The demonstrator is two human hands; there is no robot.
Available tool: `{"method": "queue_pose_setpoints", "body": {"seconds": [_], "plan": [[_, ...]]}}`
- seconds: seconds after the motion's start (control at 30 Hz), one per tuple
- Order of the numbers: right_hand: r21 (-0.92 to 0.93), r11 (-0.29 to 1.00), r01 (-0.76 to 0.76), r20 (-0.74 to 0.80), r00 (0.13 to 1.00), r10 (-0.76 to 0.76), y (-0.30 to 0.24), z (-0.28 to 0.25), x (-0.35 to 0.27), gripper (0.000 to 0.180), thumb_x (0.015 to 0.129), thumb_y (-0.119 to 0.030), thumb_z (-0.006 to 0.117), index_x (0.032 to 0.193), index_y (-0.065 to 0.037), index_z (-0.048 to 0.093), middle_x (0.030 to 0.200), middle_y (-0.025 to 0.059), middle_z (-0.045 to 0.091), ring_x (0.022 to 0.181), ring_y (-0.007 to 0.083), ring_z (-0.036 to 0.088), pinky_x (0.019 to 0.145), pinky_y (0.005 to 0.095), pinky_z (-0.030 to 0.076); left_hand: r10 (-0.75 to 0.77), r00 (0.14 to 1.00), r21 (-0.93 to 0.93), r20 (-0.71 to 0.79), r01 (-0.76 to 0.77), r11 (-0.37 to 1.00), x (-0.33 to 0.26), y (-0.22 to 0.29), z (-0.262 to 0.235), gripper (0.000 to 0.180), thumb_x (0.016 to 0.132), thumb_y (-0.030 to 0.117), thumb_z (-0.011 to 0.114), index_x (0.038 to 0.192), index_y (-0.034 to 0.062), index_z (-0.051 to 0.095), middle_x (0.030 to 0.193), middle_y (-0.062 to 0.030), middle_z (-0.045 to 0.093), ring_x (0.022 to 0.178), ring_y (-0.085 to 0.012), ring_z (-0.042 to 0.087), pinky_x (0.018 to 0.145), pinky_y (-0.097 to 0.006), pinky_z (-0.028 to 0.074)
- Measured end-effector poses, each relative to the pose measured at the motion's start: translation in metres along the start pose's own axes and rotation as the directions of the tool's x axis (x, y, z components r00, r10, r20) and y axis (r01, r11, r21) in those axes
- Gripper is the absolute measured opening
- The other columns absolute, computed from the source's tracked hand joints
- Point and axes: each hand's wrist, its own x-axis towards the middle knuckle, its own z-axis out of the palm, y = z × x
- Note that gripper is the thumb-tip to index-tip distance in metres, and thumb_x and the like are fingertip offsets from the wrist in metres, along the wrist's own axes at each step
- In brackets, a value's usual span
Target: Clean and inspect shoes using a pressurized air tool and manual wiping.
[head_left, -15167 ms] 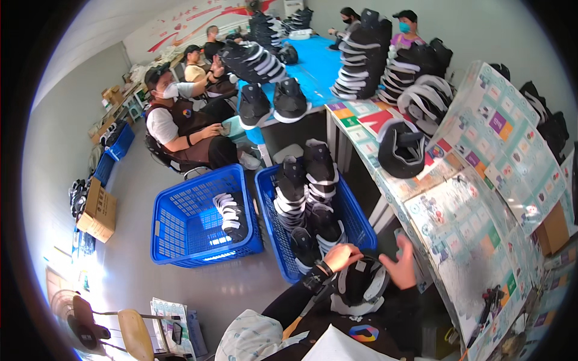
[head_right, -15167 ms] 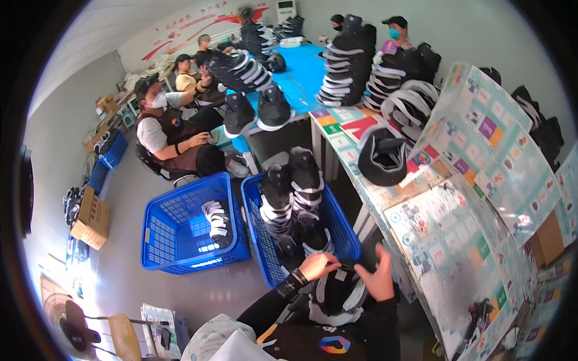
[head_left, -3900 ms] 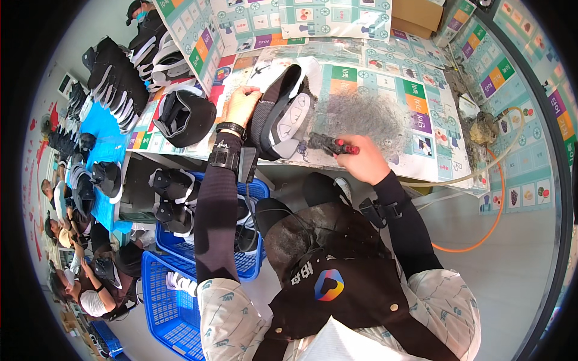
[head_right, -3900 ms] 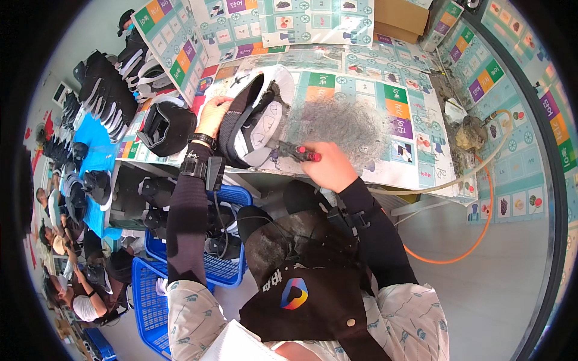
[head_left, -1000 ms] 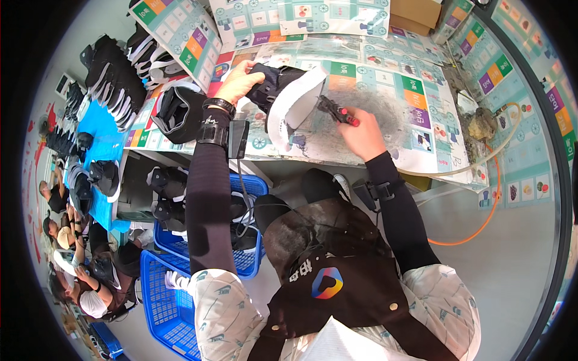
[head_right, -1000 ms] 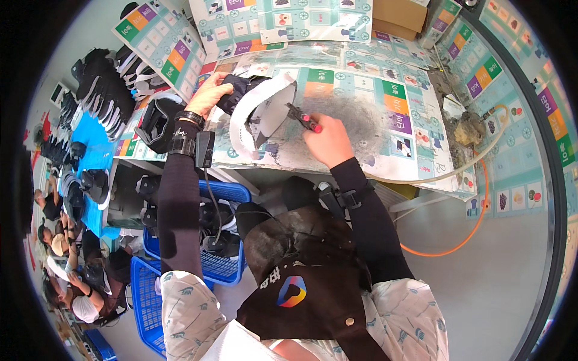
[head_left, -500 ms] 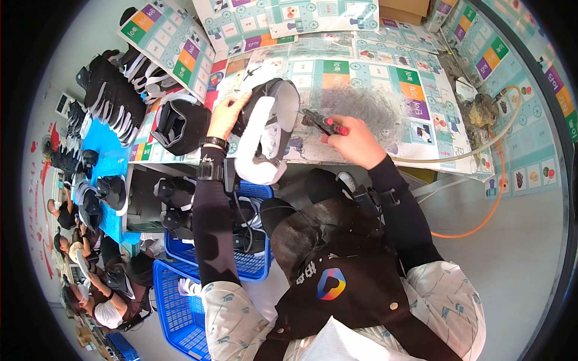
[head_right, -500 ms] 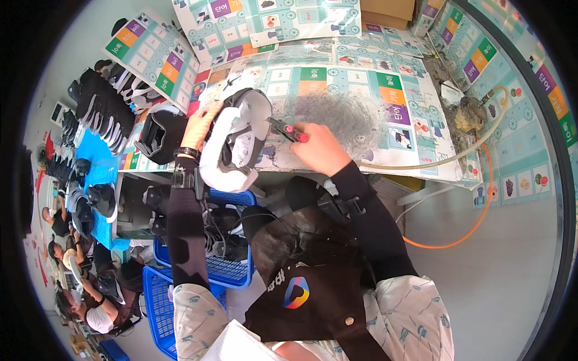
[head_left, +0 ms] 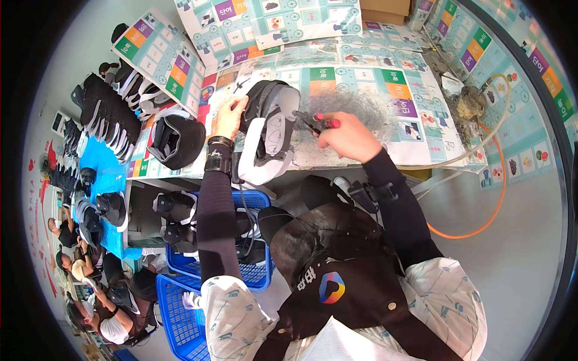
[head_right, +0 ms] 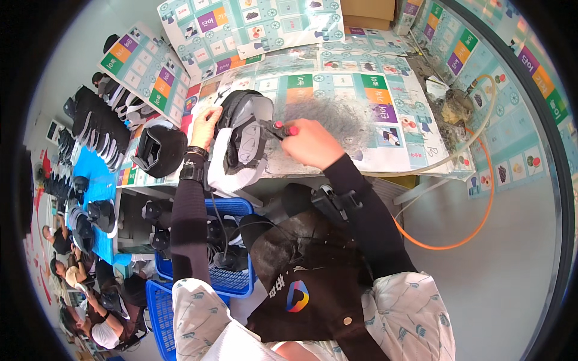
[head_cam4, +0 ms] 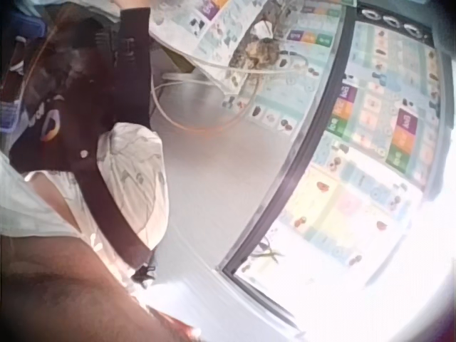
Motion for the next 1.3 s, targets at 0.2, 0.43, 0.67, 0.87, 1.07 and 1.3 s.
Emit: {"method": "queue_pose_setpoints", "body": {"seconds": [0.2,0.43,0.67,0.87,1.07,1.3], "plan": [[-0.093,0.992,0.084,-0.167,0.981,-0.099,0.027,0.014,0.045,0.028,0.076,-0.018,0.058,0.084,0.008,0.067,0.081,0.0323,0.066,0.085,0.0510,0.065,0.078,0.0526,0.052,0.066,0.997,0.068,0.039,-0.069,0.995,0.009,0.002,0.001,0.034,0.100,0.040,0.071,0.105,0.0062,0.077,0.094,-0.0006,0.070,0.090,-0.0124,0.060,0.087,-0.030,0.046],[0.084,0.996,0.032,-0.034,0.999,-0.029,0.031,0.010,0.047,0.017,0.076,-0.007,0.064,0.086,0.006,0.068,0.063,0.0078,0.061,0.053,0.0162,0.057,0.055,0.0317,0.046,0.057,0.998,0.038,0.018,-0.057,0.998,0.000,0.005,0.003,0.034,0.100,0.038,0.072,0.103,0.0046,0.076,0.093,-0.0004,0.069,0.090,-0.0124,0.060,0.086,-0.030,0.046],[0.158,0.987,-0.023,0.272,0.962,-0.021,0.021,0.015,0.039,0.025,0.074,-0.003,0.063,0.096,0.008,0.067,0.067,0.0064,0.062,0.054,0.0136,0.056,0.053,0.0293,0.044,0.012,1.000,-0.103,-0.003,-0.012,0.995,-0.002,-0.004,-0.001,0.026,0.100,0.028,0.073,0.105,0.0030,0.076,0.092,0.0025,0.067,0.087,-0.0086,0.057,0.084,-0.026,0.045],[0.179,0.984,-0.017,0.030,0.999,0.011,0.026,0.016,0.034,0.018,0.070,-0.002,0.064,0.086,0.008,0.065,0.069,0.0072,0.064,0.054,0.0137,0.054,0.053,0.0303,0.045,0.022,1.000,-0.130,0.006,-0.021,0.991,-0.003,0.000,0.003,0.024,0.099,0.026,0.075,0.105,0.0034,0.076,0.093,0.0026,0.068,0.088,-0.0078,0.057,0.082,-0.025,0.046],[0.117,0.991,0.069,-0.067,0.996,-0.062,0.020,0.019,0.024,0.015,0.073,-0.007,0.068,0.080,0.006,0.067,0.066,0.0089,0.063,0.054,0.0166,0.057,0.055,0.0327,0.045,0.003,1.000,-0.167,0.006,-0.002,0.986,-0.001,-0.002,0.001,0.023,0.099,0.026,0.075,0.104,0.0036,0.076,0.092,0.0034,0.066,0.087,-0.0072,0.056,0.081,-0.025,0.045],[-0.036,0.999,0.000,-0.106,0.994,-0.004,0.017,0.014,0.021,0.022,0.076,-0.009,0.066,0.090,0.008,0.070,0.064,0.0085,0.063,0.055,0.0160,0.059,0.055,0.0336,0.045,-0.020,1.000,-0.178,-0.013,0.018,0.984,-0.007,0.006,0.005,0.022,0.100,0.026,0.074,0.102,0.0039,0.075,0.091,0.0037,0.066,0.088,-0.0071,0.055,0.083,-0.025,0.045]]}}
